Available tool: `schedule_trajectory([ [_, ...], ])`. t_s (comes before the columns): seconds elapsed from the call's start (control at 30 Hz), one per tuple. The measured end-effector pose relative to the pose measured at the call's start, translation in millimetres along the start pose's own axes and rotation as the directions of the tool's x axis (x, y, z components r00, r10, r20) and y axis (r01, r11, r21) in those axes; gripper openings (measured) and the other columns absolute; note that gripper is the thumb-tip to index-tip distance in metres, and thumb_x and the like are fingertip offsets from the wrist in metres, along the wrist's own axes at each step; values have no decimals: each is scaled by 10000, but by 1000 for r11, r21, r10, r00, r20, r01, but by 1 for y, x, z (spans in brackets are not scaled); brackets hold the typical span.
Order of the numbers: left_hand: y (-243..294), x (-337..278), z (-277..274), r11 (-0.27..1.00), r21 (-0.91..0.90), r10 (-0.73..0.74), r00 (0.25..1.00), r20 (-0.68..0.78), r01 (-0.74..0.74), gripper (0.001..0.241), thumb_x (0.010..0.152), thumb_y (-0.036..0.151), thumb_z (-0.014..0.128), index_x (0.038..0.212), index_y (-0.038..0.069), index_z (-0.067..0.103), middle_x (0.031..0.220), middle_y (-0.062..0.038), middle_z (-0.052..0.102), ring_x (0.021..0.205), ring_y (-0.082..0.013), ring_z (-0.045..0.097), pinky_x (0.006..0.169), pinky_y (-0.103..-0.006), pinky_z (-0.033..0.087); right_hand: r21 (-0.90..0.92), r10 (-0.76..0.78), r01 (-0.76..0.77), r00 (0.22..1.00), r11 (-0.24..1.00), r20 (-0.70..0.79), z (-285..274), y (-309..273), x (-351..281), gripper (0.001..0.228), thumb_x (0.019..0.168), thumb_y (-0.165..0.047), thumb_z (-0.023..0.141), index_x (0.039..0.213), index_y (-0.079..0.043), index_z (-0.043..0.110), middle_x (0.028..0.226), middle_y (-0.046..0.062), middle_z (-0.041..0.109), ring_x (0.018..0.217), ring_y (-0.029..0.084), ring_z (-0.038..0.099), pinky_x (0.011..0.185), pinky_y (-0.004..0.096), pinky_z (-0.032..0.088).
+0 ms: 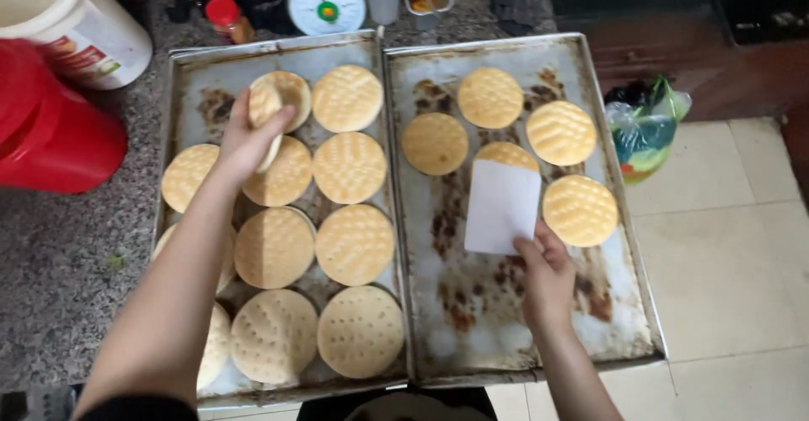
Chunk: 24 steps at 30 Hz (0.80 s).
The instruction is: The person is organizing flatbread or pizza bases on baking trays, stirring tomato sauce on a gas stove, and moving trays to a storage rack.
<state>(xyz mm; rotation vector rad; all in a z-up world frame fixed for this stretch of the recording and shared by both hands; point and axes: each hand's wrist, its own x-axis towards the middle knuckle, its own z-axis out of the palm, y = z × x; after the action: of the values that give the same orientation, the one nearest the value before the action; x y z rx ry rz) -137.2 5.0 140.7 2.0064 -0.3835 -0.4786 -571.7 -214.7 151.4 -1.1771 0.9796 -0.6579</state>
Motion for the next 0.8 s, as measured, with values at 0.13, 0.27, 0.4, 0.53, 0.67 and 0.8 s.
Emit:
schedule_trajectory([
  [0.13, 28, 35, -18, 864, 501, -112, 989, 100, 48, 1343, 544, 585, 853, 1669, 267, 192, 1655, -215, 187, 1484, -426, 331, 1178, -494, 343, -43, 41, -45, 993, 998, -108, 22, 18, -26, 370, 930, -15, 636, 1298, 4, 670, 1118, 46, 734, 914, 99, 640, 721, 267, 499],
  [0.27, -13, 92, -8, 810, 569, -25, 961, 274, -142, 1389, 523, 580, 916, 1664, 242, 199, 1641, -247, 151, 1537, -447, 206, 1208, -505, 295, -53, -6, -1, 991, 999, -131, 40, 15, -47, 379, 915, -26, 627, 1292, 0, 657, 1120, 43, 746, 924, 94, 666, 718, 265, 525],
  [0.4, -16, 103, -5, 758, 623, -37, 940, 340, -195, 1406, 507, 594, 927, 1661, 269, 193, 1646, -228, 143, 1542, -444, 122, 1223, -519, 242, -100, -23, 5, 983, 995, -180, 47, 18, -57, 385, 917, -29, 630, 1298, 10, 668, 1127, 48, 752, 899, 97, 660, 718, 264, 519],
  [0.53, -17, 99, -6, 787, 575, 24, 942, 335, -224, 1405, 496, 587, 922, 1655, 249, 204, 1638, -228, 177, 1543, -433, 137, 1237, -496, 247, -81, -8, -4, 989, 997, -150, 61, 19, -63, 343, 929, -48, 630, 1263, 22, 668, 1092, 45, 750, 883, 100, 674, 694, 278, 547],
  [0.67, -15, 93, -7, 751, 613, 24, 938, 347, -247, 1398, 536, 611, 916, 1668, 238, 185, 1616, -256, 183, 1546, -437, 125, 1234, -522, 224, -93, 12, -25, 990, 995, -144, 77, 23, -66, 355, 924, -41, 640, 1274, 9, 674, 1092, 47, 759, 879, 93, 671, 708, 258, 524],
  [0.8, -16, 95, -6, 761, 603, 12, 936, 353, -238, 1394, 535, 631, 926, 1640, 237, 172, 1613, -246, 125, 1522, -435, 61, 1198, -520, 176, -157, 3, -23, 992, 987, -126, 79, 31, -66, 345, 929, -31, 650, 1268, 25, 677, 1048, 65, 764, 819, 105, 653, 702, 263, 522],
])
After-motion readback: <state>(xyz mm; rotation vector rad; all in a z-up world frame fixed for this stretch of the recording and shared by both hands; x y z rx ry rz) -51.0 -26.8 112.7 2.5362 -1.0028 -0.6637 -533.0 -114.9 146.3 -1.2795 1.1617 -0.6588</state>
